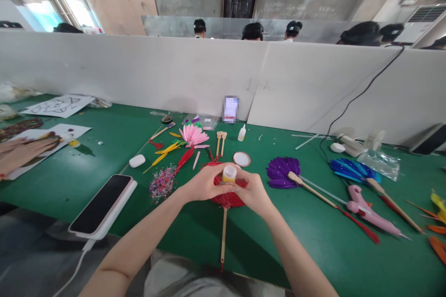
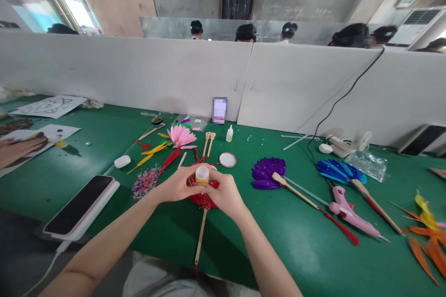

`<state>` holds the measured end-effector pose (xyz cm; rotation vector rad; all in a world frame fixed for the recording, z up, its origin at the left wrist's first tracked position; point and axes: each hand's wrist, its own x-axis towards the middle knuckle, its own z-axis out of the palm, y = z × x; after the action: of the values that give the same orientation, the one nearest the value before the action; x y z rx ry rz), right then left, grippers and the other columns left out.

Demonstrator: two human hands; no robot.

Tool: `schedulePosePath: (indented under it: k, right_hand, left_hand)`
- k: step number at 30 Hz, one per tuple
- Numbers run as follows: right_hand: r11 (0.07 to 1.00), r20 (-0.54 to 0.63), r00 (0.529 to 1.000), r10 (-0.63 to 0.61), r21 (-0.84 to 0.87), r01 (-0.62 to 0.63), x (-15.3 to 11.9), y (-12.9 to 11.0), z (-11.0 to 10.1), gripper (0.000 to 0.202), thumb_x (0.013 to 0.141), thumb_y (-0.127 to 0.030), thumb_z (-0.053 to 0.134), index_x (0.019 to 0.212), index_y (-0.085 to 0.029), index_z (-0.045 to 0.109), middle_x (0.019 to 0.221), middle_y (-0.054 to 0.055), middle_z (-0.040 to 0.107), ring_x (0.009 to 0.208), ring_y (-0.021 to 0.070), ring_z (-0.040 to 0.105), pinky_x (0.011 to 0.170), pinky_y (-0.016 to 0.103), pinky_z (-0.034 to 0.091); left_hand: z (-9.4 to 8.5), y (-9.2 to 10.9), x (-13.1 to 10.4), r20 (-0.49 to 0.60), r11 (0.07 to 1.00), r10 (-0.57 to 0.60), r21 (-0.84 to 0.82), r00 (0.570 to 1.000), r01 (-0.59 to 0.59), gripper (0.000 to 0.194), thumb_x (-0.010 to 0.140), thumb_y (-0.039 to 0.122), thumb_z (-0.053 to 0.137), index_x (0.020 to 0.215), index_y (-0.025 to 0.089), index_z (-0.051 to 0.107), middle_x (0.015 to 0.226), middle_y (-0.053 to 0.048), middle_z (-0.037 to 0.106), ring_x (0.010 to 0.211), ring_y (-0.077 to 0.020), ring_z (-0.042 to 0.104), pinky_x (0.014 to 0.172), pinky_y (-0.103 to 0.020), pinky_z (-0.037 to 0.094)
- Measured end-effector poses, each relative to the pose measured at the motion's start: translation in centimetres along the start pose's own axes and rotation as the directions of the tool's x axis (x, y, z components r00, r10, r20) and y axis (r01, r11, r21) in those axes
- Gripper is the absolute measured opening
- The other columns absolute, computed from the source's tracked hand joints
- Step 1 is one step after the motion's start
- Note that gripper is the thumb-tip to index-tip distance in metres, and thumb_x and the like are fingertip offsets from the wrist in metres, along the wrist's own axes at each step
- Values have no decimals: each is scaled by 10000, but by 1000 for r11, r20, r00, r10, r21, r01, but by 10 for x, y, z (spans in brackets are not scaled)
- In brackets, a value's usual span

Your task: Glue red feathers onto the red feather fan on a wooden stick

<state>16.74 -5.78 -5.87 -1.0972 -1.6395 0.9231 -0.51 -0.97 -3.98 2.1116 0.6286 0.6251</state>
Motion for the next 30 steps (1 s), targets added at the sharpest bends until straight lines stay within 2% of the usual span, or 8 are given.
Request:
schedulePosePath:
  k: [3,9,15,20,25,30]
  right_hand:
    - [1000,-18,1000,5,-11,-5,0,6,-5,263,753,-112,594,970,-174,729,933,40,769,876,260,704,779,332,543]
    - [999,-37,999,33,-31,-34,-9,5,-13,281,742,-91,592,981,-172,717,947,48,765,884,262,700,772,329,539]
    - [999,-1,999,44,-25,-44,-12,-6,-5,258,775,-120,595,984,-183,733,930,40,772,846,249,706,741,312,535]
    - [1000,29,999,16,-4,-16,-3,-9,4,253,761,-109,606,967,-180,735,904,28,770,840,240,700,766,313,535]
    - [1000,12,1000,-2,2,2,5,-5,0,271,755,-106,596,983,-174,725,935,38,768,904,250,699,814,331,536]
    - [999,-26,999,21,-24,-22,1,-1,-10,285,750,-96,595,991,-182,720,950,38,768,891,258,702,800,346,540]
  left_hand:
    - [3,-1,6,7,1000,5,-4,1000,-5,486,826,302,659,1287,207,538,1214,-74,657,1029,-234,641,901,-304,482]
    - [11,-1,13,17,999,26,-29,1000,-25,485,825,327,661,1280,215,535,1193,-65,664,1100,-242,616,953,-316,458]
    - [8,5,-1,28,1000,19,-20,999,-18,485,838,321,653,1292,207,524,1190,-70,662,1039,-222,635,918,-293,475]
    - [-2,4,-9,-2,1000,-4,17,1000,4,499,840,291,654,1307,199,506,1250,-81,630,1103,-228,604,935,-289,456]
    - [-6,2,-1,-12,999,-5,39,1000,5,484,842,306,644,1296,203,515,1258,-77,628,1092,-236,609,926,-302,459]
    - [1,1,11,0,1000,6,28,1000,-6,485,832,321,655,1283,193,534,1206,-82,657,1063,-249,626,902,-312,480]
